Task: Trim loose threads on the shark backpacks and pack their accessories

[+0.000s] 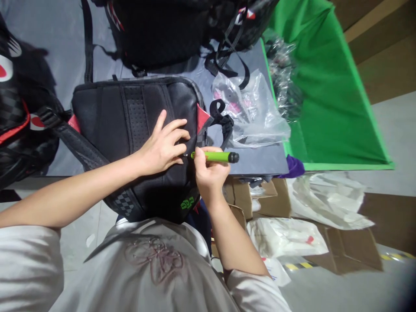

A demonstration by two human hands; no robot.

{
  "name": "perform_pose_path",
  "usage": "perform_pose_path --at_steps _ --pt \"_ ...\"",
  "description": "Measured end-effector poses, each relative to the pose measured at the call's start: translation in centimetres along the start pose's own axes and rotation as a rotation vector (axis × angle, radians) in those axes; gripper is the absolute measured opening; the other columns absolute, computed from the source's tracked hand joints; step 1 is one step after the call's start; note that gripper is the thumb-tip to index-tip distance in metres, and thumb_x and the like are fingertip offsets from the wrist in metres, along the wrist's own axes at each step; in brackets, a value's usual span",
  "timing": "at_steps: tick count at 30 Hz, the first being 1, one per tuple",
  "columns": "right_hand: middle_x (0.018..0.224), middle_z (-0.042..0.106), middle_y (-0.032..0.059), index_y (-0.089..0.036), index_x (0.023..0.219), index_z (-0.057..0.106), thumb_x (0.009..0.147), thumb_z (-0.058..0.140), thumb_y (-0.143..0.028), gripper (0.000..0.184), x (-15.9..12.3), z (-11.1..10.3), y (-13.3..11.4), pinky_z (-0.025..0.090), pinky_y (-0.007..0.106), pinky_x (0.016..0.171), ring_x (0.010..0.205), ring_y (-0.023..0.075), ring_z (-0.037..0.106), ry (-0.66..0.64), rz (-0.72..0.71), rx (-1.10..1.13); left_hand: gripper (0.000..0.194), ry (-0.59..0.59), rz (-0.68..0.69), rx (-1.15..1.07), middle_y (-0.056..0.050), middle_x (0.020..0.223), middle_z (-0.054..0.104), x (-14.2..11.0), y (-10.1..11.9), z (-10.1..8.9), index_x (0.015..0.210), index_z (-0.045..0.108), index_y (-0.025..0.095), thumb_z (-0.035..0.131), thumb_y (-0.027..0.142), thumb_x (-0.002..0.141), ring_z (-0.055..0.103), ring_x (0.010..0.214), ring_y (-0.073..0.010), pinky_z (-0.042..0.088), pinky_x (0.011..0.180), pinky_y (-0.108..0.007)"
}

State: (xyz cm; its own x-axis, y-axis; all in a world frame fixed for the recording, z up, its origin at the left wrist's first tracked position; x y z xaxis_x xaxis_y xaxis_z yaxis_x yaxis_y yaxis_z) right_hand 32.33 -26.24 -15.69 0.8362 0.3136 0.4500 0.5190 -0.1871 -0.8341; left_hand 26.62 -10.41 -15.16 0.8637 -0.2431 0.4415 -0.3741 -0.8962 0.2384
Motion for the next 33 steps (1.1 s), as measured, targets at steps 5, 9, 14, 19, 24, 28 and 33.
perform_pose_path --at_steps 5,9,14,19,24,28,33 --pt "0.064 0.063 -0.0023 -0.016 0.079 0.063 0.091 0.063 -0.025 0.015 0.38 -0.05 -0.8 0.044 0.02 0.046 0.048 0.0081 0.055 -0.03 -0.078 -0.039 0.014 0.0 -0.005 0.002 -0.01 0.123 0.062 0.0 0.06 -0.02 0.086 0.064 0.018 0.067 0.032 0.089 0.039 0.141 -0.0351 0.001 0.121 -0.072" --pt "0.062 0.063 -0.0027 -0.016 0.078 0.063 0.092 0.063 -0.026 0.017 0.58 -0.06 -0.76 0.043 0.02 0.046 0.047 0.0083 0.055 -0.042 -0.095 -0.083 0.016 0.004 0.004 0.006 -0.01 0.123 0.061 -0.02 0.05 0.01 0.086 0.063 0.017 0.065 0.032 0.09 0.039 0.141 -0.0351 0.002 0.121 -0.071" --pt "0.061 0.062 -0.0023 -0.016 0.076 0.063 0.093 0.06 -0.029 0.021 0.81 -0.16 -0.57 0.041 0.021 0.045 0.045 0.0086 0.054 -0.054 -0.084 -0.116 0.017 0.003 0.01 0.015 -0.01 0.123 0.06 -0.04 -0.03 0.16 0.087 0.062 0.017 0.063 0.033 0.091 0.038 0.141 -0.0352 0.003 0.12 -0.072" --pt "0.062 0.063 -0.0013 -0.016 0.076 0.063 0.093 0.06 -0.031 0.022 0.72 -0.13 -0.53 0.043 0.021 0.046 0.047 0.0096 0.055 -0.049 -0.052 -0.118 0.018 0.023 0.025 0.031 -0.01 0.122 0.06 -0.08 -0.04 0.22 0.087 0.061 0.017 0.062 0.034 0.092 0.039 0.14 -0.0354 0.004 0.12 -0.072" --pt "0.063 0.063 -0.001 -0.016 0.078 0.063 0.093 0.06 -0.03 0.021 0.6 -0.13 -0.4 0.043 0.021 0.046 0.048 0.0098 0.056 -0.038 -0.042 -0.104 0.018 0.009 0.013 -0.003 -0.01 0.124 0.059 -0.11 -0.11 0.27 0.088 0.061 0.017 0.062 0.035 0.092 0.037 0.142 -0.0354 0.0 0.12 -0.071" --pt "0.064 0.064 -0.001 -0.015 0.078 0.063 0.093 0.061 -0.028 0.02 0.68 -0.16 -0.38 0.043 0.021 0.047 0.048 0.0089 0.055 -0.04 -0.057 -0.094 0.018 0.002 -0.002 -0.002 -0.01 0.124 0.059 -0.06 -0.07 0.18 0.088 0.062 0.017 0.063 0.035 0.092 0.038 0.141 -0.0353 0.0 0.121 -0.072" --pt "0.063 0.063 -0.0014 -0.015 0.078 0.064 0.093 0.061 -0.029 0.021 0.75 -0.18 -0.65 0.042 0.021 0.046 0.047 0.0088 0.054 -0.077 -0.035 -0.088 0.015 0.005 -0.017 0.001 -0.01 0.122 0.062 0.11 0.11 -0.13 0.086 0.063 0.018 0.065 0.032 0.09 0.04 0.14 -0.0346 0.005 0.122 -0.071"
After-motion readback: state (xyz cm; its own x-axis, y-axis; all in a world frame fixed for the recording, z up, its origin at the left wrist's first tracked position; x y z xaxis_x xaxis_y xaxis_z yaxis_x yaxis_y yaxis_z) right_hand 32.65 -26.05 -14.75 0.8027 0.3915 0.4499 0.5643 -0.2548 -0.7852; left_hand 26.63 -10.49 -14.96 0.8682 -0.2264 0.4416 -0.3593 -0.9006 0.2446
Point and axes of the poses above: each hand's wrist, its own x-axis towards the middle knuckle, its own z-axis out of the palm, y = z × x, the point moved 3 cm from there along x, towards the middle knuckle
